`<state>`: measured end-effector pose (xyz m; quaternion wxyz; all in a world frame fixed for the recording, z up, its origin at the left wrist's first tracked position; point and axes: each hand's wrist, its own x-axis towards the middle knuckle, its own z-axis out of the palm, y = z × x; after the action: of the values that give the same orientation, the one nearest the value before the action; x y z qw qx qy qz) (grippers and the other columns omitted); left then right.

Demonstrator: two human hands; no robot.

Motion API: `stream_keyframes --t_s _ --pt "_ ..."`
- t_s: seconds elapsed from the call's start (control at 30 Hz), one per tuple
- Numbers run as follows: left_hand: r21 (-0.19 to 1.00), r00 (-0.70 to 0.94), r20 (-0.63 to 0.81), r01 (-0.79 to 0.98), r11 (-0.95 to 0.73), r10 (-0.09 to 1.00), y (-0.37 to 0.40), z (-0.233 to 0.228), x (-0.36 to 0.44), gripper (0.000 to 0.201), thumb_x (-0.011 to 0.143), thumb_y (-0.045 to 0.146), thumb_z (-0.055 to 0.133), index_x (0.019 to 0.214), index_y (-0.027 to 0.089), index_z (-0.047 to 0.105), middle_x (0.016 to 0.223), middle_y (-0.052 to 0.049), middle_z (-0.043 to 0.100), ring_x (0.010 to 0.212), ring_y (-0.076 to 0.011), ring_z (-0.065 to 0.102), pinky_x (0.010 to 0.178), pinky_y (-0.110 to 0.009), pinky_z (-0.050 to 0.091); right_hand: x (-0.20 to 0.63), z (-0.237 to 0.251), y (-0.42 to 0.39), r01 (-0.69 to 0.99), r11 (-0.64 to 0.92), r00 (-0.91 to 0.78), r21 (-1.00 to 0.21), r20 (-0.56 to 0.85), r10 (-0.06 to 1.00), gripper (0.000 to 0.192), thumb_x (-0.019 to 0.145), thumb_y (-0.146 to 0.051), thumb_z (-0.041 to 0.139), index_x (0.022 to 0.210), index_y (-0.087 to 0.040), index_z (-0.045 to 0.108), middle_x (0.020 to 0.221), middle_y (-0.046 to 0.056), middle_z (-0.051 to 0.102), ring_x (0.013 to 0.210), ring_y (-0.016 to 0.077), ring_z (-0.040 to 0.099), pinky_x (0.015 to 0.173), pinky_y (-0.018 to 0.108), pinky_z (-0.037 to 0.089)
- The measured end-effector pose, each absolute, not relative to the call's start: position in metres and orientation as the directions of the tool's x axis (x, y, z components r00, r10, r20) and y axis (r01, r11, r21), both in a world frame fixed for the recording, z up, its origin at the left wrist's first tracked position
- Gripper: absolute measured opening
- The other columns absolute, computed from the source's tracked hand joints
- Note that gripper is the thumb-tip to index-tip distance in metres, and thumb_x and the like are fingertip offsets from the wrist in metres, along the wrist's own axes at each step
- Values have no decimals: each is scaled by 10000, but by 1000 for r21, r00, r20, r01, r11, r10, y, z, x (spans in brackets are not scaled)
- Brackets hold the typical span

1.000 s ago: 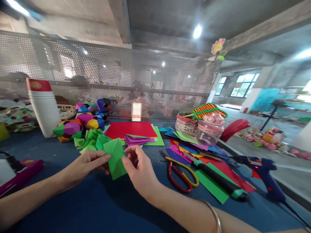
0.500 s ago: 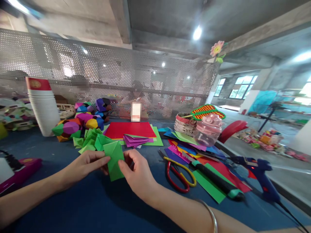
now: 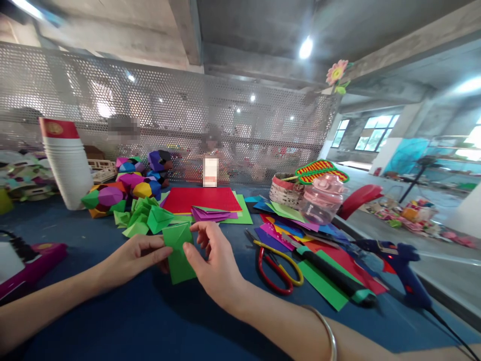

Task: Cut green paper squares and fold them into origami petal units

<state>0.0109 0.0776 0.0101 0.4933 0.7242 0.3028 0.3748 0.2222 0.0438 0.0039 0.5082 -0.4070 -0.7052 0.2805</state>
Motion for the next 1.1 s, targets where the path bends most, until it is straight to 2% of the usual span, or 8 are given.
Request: stream_keyframes --t_s 0.13,0.2,0.33,0.53,0.7,0.8,0.97,1.1 --pt "957 568 221 31 -290 793 78 10 9 397 836 528 793 653 176 777 673 -43 712 630 -186 682 621 -249 554 224 2 46 352 533 -229 -769 481 846 139 920 -327 639 894 -193 616 847 12 531 772 168 496 694 305 419" --pt "964 579 217 3 -267 786 78 10 9 413 844 588 766 780 182 812 762 -52 746 693 -202 702 683 -271 574 224 1 47 345 550 -259 -760 486 834 182 941 -335 618 827 -194 607 860 24 546 791 176 508 709 308 425" --pt "981 609 191 -129 -141 770 75 12 9 531 906 661 655 1205 236 765 1160 -88 764 1060 -291 710 940 -365 565 222 1 47 115 458 -314 -882 405 859 182 984 -377 570 949 -201 605 916 39 629 857 196 582 788 327 480" --pt "981 697 128 -195 15 706 71 16 8 623 833 524 804 1378 256 666 1417 -87 657 1373 -344 541 1074 -365 475 219 3 46 -85 312 -400 -946 319 860 272 952 -473 662 1019 -212 633 987 42 692 924 203 643 873 340 516" --pt "983 618 152 -179 -51 772 78 13 5 553 827 453 818 1310 214 693 1346 -111 694 1261 -330 615 1034 -368 486 219 3 48 -44 320 -350 -946 315 882 336 921 -536 691 977 -210 631 912 20 687 758 148 583 695 269 497" --pt "983 542 133 -179 -40 830 83 10 3 448 838 413 817 1215 190 723 1242 -108 735 1110 -265 676 920 -305 529 220 3 50 -26 323 -313 -946 314 896 367 899 -563 701 938 -209 612 859 6 650 696 133 535 607 252 448" --pt "974 461 104 -227 4 881 84 11 2 296 836 325 832 1080 181 746 1096 -79 770 929 -202 717 810 -266 574 225 2 56 65 349 -262 -935 321 910 339 917 -533 660 958 -201 609 826 15 621 686 149 532 562 258 410" --pt "969 415 94 -245 12 905 83 12 2 347 790 332 869 1080 183 749 1086 -75 775 922 -207 729 812 -274 592 228 0 61 149 369 -225 -917 332 916 305 924 -489 634 985 -191 619 861 41 642 724 169 555 563 260 422"
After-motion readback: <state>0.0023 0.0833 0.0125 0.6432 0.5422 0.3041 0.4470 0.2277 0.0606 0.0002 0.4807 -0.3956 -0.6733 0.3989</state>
